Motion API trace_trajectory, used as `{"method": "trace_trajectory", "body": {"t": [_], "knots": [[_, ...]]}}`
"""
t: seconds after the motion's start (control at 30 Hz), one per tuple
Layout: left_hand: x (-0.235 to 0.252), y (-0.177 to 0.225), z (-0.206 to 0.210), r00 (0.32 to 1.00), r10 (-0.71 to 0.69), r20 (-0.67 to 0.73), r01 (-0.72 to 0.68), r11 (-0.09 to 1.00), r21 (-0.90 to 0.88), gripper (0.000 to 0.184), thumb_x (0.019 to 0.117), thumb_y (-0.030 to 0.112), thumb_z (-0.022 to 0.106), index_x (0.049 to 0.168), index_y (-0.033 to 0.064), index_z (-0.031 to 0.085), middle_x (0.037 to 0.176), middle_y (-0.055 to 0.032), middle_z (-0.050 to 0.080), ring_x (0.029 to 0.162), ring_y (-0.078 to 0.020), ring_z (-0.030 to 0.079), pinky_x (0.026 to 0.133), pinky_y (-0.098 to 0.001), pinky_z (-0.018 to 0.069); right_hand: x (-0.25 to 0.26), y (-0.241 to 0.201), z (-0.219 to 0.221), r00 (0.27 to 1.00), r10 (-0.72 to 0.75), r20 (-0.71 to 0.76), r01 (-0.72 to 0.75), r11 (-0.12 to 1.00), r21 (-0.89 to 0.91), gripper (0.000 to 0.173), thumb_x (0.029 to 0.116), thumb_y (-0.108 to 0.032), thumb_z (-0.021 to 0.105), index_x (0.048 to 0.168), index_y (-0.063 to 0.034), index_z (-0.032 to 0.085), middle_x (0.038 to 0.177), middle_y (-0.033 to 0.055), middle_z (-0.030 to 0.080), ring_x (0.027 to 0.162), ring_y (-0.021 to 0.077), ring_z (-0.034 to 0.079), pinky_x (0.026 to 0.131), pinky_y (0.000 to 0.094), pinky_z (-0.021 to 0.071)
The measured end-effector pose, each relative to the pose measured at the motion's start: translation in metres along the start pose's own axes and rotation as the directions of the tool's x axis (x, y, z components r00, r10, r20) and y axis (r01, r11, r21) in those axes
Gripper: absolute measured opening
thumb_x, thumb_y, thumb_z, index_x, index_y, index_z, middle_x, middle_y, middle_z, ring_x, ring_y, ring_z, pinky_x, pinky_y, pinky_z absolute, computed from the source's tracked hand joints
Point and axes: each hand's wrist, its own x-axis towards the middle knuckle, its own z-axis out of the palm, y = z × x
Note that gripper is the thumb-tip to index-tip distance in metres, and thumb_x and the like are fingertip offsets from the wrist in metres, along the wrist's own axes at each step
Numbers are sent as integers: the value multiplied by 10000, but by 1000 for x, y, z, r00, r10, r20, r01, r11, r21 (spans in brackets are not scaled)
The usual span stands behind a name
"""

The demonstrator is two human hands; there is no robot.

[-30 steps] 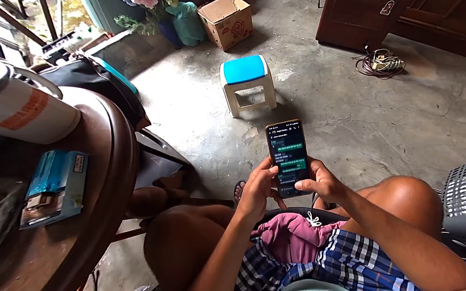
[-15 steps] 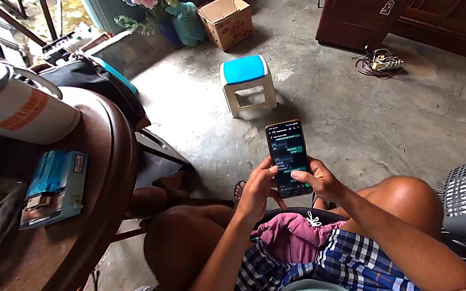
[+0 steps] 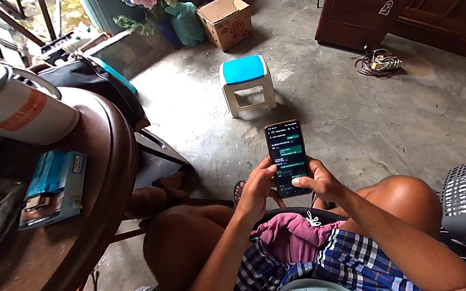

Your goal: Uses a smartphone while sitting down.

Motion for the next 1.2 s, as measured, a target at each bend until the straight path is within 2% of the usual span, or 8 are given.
{"method": "trace_trajectory", "body": {"t": [0.13,0.3,0.5,0.67,0.8,0.9,1.13,1.2], "knots": [[0,0,0,1000,-2,-2,2,1000,-3,459,1052,344,392,1402,65,495,1181,-214,686,856,-269,752,510,-329,603,1,1,2,999,-7,-36,7,1000,6,289,1004,-49,538,1288,-1,563,1090,58,745,996,130,730,932,337,608],[0,1,1,1000,-10,-8,10,1000,4,459,1048,353,394,1387,66,508,1181,-208,689,853,-269,753,506,-332,605,0,0,0,1000,10,-6,-10,1000,-3,390,916,-6,586,1304,-4,540,1116,45,742,1011,121,727,928,324,608],[0,1,0,1000,-9,-1,9,1000,5,465,1052,353,381,1397,64,500,1185,-211,686,857,-268,752,508,-330,604,1,1,1,1000,-2,-31,2,1000,13,275,1019,-62,530,1284,1,566,1089,59,746,999,134,730,935,344,608],[0,1,0,1000,-7,2,7,1000,-4,467,1054,370,395,1388,63,506,1180,-206,688,847,-260,753,511,-325,605,0,0,-1,1000,5,8,-5,1000,-7,390,921,-15,590,1307,2,539,1118,50,742,1012,126,727,928,330,609],[0,1,0,1000,-8,0,8,1000,2,462,1053,373,399,1376,64,514,1176,-203,692,858,-258,754,516,-322,606,1,0,1,1000,-6,-16,6,1000,6,301,1001,-73,563,1294,0,558,1101,55,745,1004,133,730,935,341,608],[0,1,0,1000,-11,-1,11,1000,-3,463,1051,366,396,1386,66,506,1181,-205,689,852,-258,754,511,-322,604,1,1,2,999,5,-40,-4,1000,10,264,1018,-55,523,1271,-1,571,1082,52,749,990,129,733,931,335,610],[0,0,-1,1000,-7,0,7,1000,-3,477,1046,386,415,1388,69,514,1189,-204,687,868,-264,752,524,-327,608,-1,0,0,1000,17,-3,-17,1000,-11,389,905,18,564,1292,-8,547,1105,40,743,997,112,727,917,318,610],[0,0,-1,1000,-5,4,5,1000,-5,472,1050,382,409,1385,68,515,1190,-206,687,865,-264,752,518,-326,606,-1,0,-1,1000,3,9,-3,1000,-2,394,908,0,571,1301,-10,541,1113,38,741,1006,115,726,923,321,609]]}}
